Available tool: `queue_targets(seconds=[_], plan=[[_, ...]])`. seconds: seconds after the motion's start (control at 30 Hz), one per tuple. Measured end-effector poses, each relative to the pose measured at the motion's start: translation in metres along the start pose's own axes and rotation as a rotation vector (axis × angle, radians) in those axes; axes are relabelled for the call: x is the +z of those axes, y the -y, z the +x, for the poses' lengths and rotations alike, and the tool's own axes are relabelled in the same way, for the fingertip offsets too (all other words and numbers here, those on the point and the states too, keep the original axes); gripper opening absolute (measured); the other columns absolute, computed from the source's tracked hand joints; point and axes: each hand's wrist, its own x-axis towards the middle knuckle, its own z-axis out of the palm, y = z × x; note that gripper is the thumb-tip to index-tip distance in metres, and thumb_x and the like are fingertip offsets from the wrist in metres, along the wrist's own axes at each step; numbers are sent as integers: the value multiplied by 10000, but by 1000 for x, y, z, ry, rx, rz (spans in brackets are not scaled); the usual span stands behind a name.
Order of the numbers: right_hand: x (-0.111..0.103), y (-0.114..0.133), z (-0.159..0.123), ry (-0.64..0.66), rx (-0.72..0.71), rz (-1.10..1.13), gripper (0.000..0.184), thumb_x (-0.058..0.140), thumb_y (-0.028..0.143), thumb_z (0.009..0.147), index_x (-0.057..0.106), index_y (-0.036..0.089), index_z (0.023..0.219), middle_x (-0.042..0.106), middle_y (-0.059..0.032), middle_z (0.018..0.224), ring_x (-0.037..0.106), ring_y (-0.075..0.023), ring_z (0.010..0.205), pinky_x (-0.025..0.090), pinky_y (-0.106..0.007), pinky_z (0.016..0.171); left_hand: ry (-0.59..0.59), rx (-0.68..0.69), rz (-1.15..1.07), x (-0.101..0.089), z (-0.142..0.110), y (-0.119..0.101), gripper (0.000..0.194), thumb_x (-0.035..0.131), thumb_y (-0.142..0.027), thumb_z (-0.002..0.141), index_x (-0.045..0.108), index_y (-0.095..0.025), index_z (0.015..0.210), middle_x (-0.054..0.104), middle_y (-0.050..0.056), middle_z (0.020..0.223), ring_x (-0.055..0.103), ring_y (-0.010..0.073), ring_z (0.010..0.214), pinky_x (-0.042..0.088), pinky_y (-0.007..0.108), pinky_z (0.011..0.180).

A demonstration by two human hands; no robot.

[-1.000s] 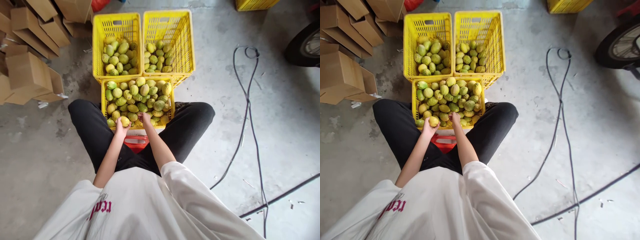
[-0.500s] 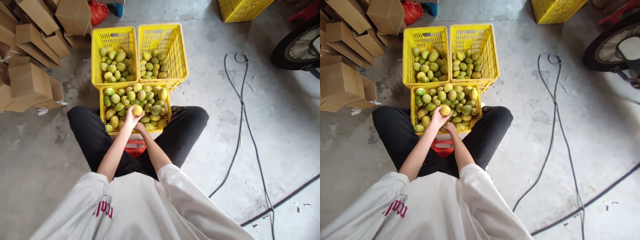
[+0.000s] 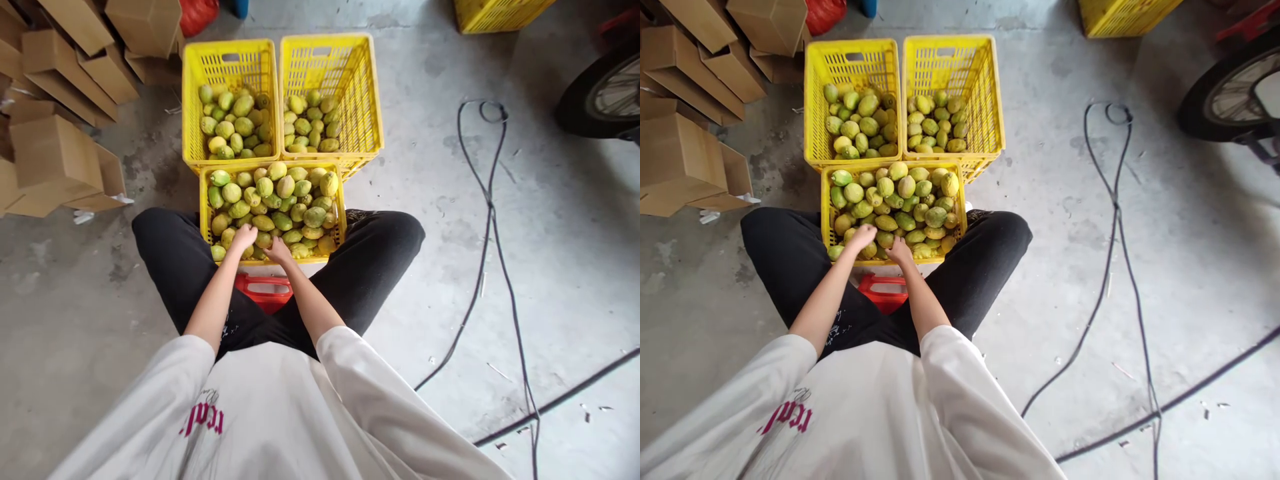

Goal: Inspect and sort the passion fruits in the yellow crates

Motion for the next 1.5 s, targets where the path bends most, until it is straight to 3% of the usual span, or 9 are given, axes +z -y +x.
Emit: queue_targets(seconds=[0.07,0.17,0.33,0.47,0.7,0.83,0.9,1.37,1.5], plan=[[-1,0,0,5,-33,27,703,761,197,1063,595,113,1742,580,-288,1811,667,-425,1625,537,-475,1368,14,9,363,1,-4,28,395,923,-128,870,825,-127,1253,630,347,1745,304,568,1840,337,685,1463],[-2,-2,1,19,-52,64,765,787,191,999,606,131,1740,574,-274,1809,680,-410,1615,532,-460,1381,82,61,776,4,-9,48,527,864,-107,907,782,-97,1427,465,361,1886,282,554,1841,324,699,1472],[-3,-6,6,13,-41,116,884,801,182,955,550,84,1796,590,-299,1764,718,-412,1570,542,-453,1379,172,132,1194,-1,4,50,682,743,-27,937,681,-66,1614,531,355,1823,380,461,1795,443,567,1414],[-4,-9,9,-10,-42,156,814,785,182,951,595,105,1739,671,-265,1683,712,-389,1570,537,-454,1383,178,184,1371,-4,15,52,769,779,-57,909,660,-98,1669,583,324,1777,465,463,1720,495,544,1341],[-2,-11,11,-46,-31,198,732,770,174,934,637,146,1653,723,-231,1623,746,-393,1511,561,-483,1363,175,237,1504,0,20,57,669,622,-76,1017,668,-41,1683,602,328,1781,463,430,1739,384,556,1392],[3,-9,11,-55,-7,192,746,769,187,944,611,127,1671,706,-263,1639,742,-426,1509,581,-495,1335,170,241,1552,-2,27,57,805,755,-119,923,648,-74,1719,624,332,1776,307,493,1844,185,700,1474],[5,-9,12,-56,8,187,752,765,192,951,600,106,1679,709,-281,1635,743,-439,1502,577,-509,1337,180,250,1565,-3,31,57,816,818,-152,894,673,-87,1694,674,328,1720,346,521,1818,141,723,1481],[2,-11,18,-215,-40,175,507,526,132,1065,724,103,1531,777,-244,1536,740,-379,1470,568,-515,1342,195,316,1422,-3,17,51,908,840,-7,748,603,-22,1624,620,383,1698,568,528,1640,115,626,1521],[1,-2,18,-280,-139,184,597,544,97,1039,668,70,1623,683,-275,1683,615,-368,1634,433,-520,1459,207,307,1299,1,7,46,978,963,-68,754,540,-43,1635,566,391,1717,633,535,1605,342,587,1455]])
